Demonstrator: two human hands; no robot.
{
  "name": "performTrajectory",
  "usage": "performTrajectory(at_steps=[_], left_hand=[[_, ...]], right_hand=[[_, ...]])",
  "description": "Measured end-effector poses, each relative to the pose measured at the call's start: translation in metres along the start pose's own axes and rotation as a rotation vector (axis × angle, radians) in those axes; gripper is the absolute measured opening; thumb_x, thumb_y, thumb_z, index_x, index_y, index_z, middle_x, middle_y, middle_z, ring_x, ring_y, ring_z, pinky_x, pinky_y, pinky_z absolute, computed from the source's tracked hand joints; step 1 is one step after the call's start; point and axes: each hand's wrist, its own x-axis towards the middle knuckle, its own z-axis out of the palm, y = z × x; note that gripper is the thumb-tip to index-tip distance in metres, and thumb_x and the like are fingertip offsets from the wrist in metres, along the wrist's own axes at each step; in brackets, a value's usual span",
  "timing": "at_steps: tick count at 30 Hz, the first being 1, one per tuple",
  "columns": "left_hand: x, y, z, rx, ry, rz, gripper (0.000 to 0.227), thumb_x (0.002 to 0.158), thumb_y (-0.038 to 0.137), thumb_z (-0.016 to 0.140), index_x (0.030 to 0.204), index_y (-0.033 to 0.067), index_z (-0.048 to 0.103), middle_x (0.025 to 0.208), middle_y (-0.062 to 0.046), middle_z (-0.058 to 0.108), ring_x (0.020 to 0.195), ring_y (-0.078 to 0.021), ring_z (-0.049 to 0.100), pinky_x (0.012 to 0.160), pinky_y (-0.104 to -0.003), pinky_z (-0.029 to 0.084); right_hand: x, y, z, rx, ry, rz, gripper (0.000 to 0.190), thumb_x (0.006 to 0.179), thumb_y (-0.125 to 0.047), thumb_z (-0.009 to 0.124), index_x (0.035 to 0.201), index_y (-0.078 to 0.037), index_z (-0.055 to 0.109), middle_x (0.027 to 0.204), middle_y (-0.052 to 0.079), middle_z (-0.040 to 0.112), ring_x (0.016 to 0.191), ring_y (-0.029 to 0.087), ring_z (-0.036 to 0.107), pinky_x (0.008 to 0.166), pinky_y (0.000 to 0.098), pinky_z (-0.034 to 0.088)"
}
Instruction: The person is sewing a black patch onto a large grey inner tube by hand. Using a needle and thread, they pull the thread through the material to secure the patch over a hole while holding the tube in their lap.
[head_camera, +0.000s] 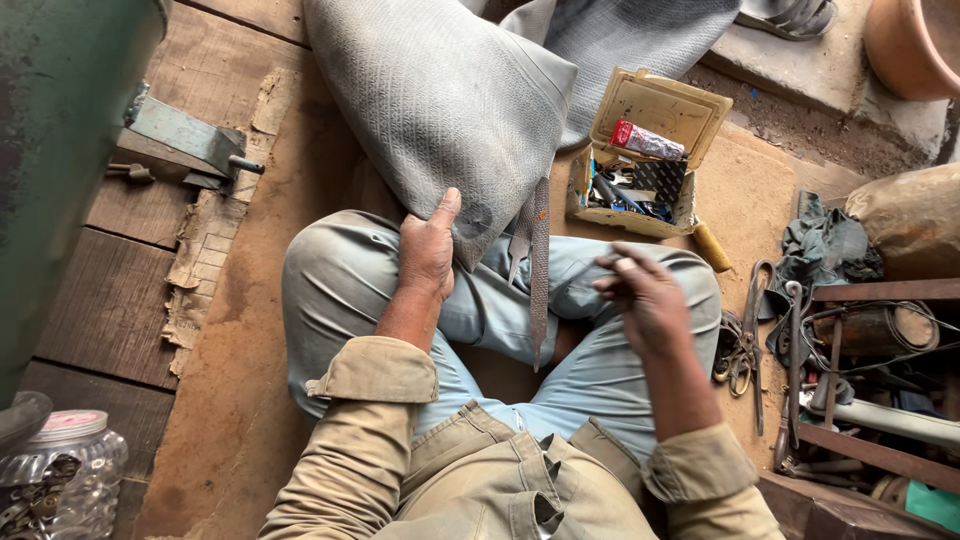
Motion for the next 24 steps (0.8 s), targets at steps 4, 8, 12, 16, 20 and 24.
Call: performTrajectory(at_steps=[4,8,12,16,20,24], left_hand=[[-0.008,0.006,0.006,0.005,-0.045,0.038,0.042,0.092,0.013,0.073,0.128,-0.0061,0.062,0.123,-0.012,0.07,0.11,-0.0186,0.066,0.102,-0.034,0.051],[-0.02,0.01,0.014,0.139,-0.009,0.071,0.047,0.083,0.007,0.08,0.125,-0.0061,0.064,0.122,-0.016,0.071,0.108,-0.0213,0.069,0.1,-0.034,0.053],[-0.032,0.001,0.021,0.403,0.144,0.265,0.065,0.073,0.009,0.088,0.127,-0.0052,0.055,0.122,-0.014,0.069,0.108,-0.0222,0.069,0.099,-0.034,0.056],[-0.031,-0.007,0.02,0.379,0.121,0.333,0.078,0.072,0.013,0.091,0.133,-0.0056,0.046,0.126,-0.016,0.064,0.113,-0.0234,0.065,0.102,-0.034,0.053],[-0.028,-0.009,0.016,0.434,0.142,0.317,0.077,0.072,0.017,0.091,0.132,-0.0062,0.048,0.125,-0.016,0.066,0.113,-0.0233,0.067,0.102,-0.033,0.054],[-0.028,-0.008,0.019,0.531,0.178,0.322,0.081,0.067,0.02,0.094,0.129,-0.0083,0.05,0.122,-0.018,0.068,0.11,-0.0239,0.068,0.1,-0.034,0.054]], right_hand=[[-0.021,-0.05,-0.008,0.071,0.025,-0.259,0.029,0.109,-0.011,0.053,0.135,0.001,0.06,0.117,0.022,0.072,0.074,0.019,0.07,0.07,0.0304,0.061],[-0.051,-0.097,-0.014,0.112,0.061,-0.56,0.016,0.118,-0.012,0.052,0.126,-0.003,0.063,0.117,0.024,0.075,0.059,0.014,0.061,0.055,0.0267,0.049],[-0.079,-0.123,-0.014,0.23,-0.041,-0.684,0.014,0.123,-0.011,0.052,0.12,-0.004,0.064,0.111,0.023,0.074,0.059,0.017,0.06,0.052,0.0254,0.044],[-0.094,-0.136,-0.03,0.363,-0.096,-0.723,0.015,0.121,-0.01,0.051,0.12,-0.003,0.065,0.105,0.021,0.073,0.06,0.018,0.061,0.052,0.0261,0.045],[-0.101,-0.143,-0.07,0.448,-0.024,-0.779,0.016,0.119,-0.008,0.05,0.121,-0.002,0.065,0.103,0.02,0.072,0.062,0.018,0.061,0.054,0.027,0.046],[-0.097,-0.144,-0.102,0.491,0.051,-0.802,0.017,0.118,-0.006,0.05,0.122,-0.001,0.066,0.101,0.019,0.071,0.063,0.018,0.061,0.056,0.0279,0.047]])
